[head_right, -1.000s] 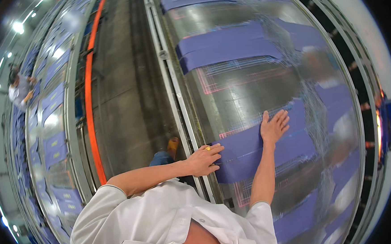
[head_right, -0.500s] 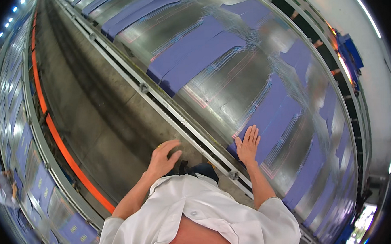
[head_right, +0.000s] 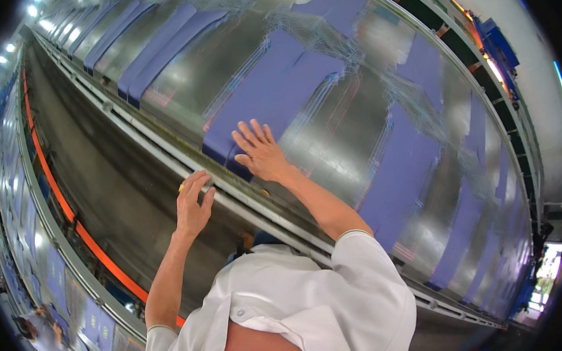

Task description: The person applies purple protective film strips to a large curved metallic surface. They align each strip with pre-marked lines, smooth it down with their hands, and repeat the process for multiple sections.

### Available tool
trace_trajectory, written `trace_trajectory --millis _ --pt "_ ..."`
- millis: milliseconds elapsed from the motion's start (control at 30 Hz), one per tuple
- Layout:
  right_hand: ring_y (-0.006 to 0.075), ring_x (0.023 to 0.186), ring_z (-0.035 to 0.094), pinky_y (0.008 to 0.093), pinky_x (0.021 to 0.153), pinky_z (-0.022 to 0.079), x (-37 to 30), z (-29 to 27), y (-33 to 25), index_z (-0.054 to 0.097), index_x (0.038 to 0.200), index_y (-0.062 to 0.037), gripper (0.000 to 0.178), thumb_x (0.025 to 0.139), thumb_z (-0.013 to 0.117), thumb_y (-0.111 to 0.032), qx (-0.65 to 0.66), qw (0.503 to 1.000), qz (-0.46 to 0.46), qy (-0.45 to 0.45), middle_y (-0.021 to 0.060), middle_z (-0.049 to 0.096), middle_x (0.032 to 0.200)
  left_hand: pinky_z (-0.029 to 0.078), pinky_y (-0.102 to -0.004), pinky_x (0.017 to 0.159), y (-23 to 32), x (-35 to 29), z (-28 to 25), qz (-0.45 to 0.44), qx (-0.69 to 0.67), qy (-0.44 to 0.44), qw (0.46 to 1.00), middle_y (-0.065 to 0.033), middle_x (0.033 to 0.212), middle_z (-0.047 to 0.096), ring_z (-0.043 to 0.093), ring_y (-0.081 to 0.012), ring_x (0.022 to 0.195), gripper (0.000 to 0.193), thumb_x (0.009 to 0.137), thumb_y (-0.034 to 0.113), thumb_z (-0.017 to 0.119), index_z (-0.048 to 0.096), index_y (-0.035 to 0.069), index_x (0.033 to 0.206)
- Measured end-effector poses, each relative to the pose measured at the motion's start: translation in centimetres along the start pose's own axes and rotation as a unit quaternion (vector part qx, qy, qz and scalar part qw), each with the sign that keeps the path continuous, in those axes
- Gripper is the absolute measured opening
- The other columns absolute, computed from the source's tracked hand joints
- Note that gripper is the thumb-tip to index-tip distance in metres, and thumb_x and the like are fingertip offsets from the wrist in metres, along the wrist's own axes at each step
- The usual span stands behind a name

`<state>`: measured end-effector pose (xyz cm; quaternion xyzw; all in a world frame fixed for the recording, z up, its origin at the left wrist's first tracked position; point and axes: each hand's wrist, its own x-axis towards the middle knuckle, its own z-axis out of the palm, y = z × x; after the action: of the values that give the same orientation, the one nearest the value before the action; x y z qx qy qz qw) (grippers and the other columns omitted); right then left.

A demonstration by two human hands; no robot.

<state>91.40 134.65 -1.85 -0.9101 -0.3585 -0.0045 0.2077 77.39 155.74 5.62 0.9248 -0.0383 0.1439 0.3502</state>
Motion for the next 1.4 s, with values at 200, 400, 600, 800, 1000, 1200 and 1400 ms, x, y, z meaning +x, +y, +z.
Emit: trace_trajectory --millis 200,400,600,800,1000,1200,1400 --pt "0.0365 0.151 0.014 0.0549 0.122 0.009 8.2 1.7 6.8 0.031 0.155 -0.0157 0.069 0.101 0.035 -0.057 -0.092 0.995 0.05 0.0 0.0097 0.023 0.163 0.039 -0.0491 0.107 -5.8 6.5 0.1 0.022 0.114 -0.019 0.993 -0.0189 0.14 0.051 0.045 -0.0414 0.133 0.047 0.085 0.007 0.072 0.056 -0.001 0.128" --pt "0.0342 0.152 0.007 0.0535 0.123 0.002 15.1 -3.0 20.0 0.028 0.157 -0.0223 0.067 0.101 0.029 -0.06 -0.151 0.978 0.142 -0.019 0.0055 0.018 0.165 0.033 -0.0511 0.109 -10.6 9.6 1.5 0.009 0.184 -0.092 0.979 -0.0193 0.147 0.044 0.04 -0.0405 0.137 0.06 0.088 0.024 0.07 0.048 0.001 0.139" --pt "0.0334 0.153 0.0 0.0545 0.122 -0.002 20.3 -5.0 28.8 0.024 0.158 -0.0219 0.069 0.101 0.024 -0.061 -0.173 0.952 0.254 0.015 0.0048 0.012 0.166 0.033 -0.0496 0.109 -10.6 9.9 1.5 -0.033 0.176 -0.12 0.977 -0.0203 0.149 0.043 0.041 -0.0384 0.138 0.066 0.085 0.025 0.071 0.047 0.001 0.141" --pt "0.0373 0.152 0.004 0.0568 0.121 0.001 18.1 -2.4 21.2 0.023 0.157 -0.0136 0.073 0.101 0.028 -0.059 -0.197 0.95 0.243 0.01 0.0109 0.013 0.166 0.034 -0.0487 0.107 -10.8 10.4 1.6 -0.015 0.179 -0.113 0.977 -0.0197 0.147 0.046 0.042 -0.0375 0.137 0.064 0.084 0.028 0.07 0.05 0.003 0.14" --pt "0.0368 0.151 0.01 0.0589 0.12 0.007 8.6 2.6 -0.1 0.029 0.156 -0.0152 0.079 0.093 0.049 -0.059 -0.039 0.995 0.043 -0.078 0.008 0.019 0.164 0.035 -0.0491 0.106 -11.2 10.3 1.9 0.012 0.192 -0.116 0.974 -0.0193 0.147 0.046 0.044 -0.0377 0.134 0.058 0.085 0.029 0.07 0.055 0.004 0.136" --pt "0.0367 0.148 0.02 0.0601 0.118 0.015 5.1 1.9 0.2 0.038 0.152 -0.0161 0.076 0.09 0.056 -0.057 -0.043 0.998 0.022 -0.046 0.0052 0.03 0.16 0.034 -0.0497 0.106 -11.1 10.5 2.1 0.019 0.184 -0.119 0.975 -0.0199 0.147 0.046 0.045 -0.038 0.132 0.057 0.085 0.028 0.07 0.056 0.003 0.134" --pt "0.0395 0.152 0.006 0.0551 0.122 0.004 9.9 -1.6 13.4 0.027 0.157 -0.0135 0.075 0.099 0.036 -0.06 -0.161 0.951 0.265 -0.003 0.0126 0.018 0.164 0.034 -0.0502 0.107 -11.0 10.2 1.8 -0.001 0.181 -0.134 0.974 -0.0209 0.147 0.045 0.046 -0.0382 0.131 0.057 0.084 0.025 0.07 0.055 0.001 0.134"
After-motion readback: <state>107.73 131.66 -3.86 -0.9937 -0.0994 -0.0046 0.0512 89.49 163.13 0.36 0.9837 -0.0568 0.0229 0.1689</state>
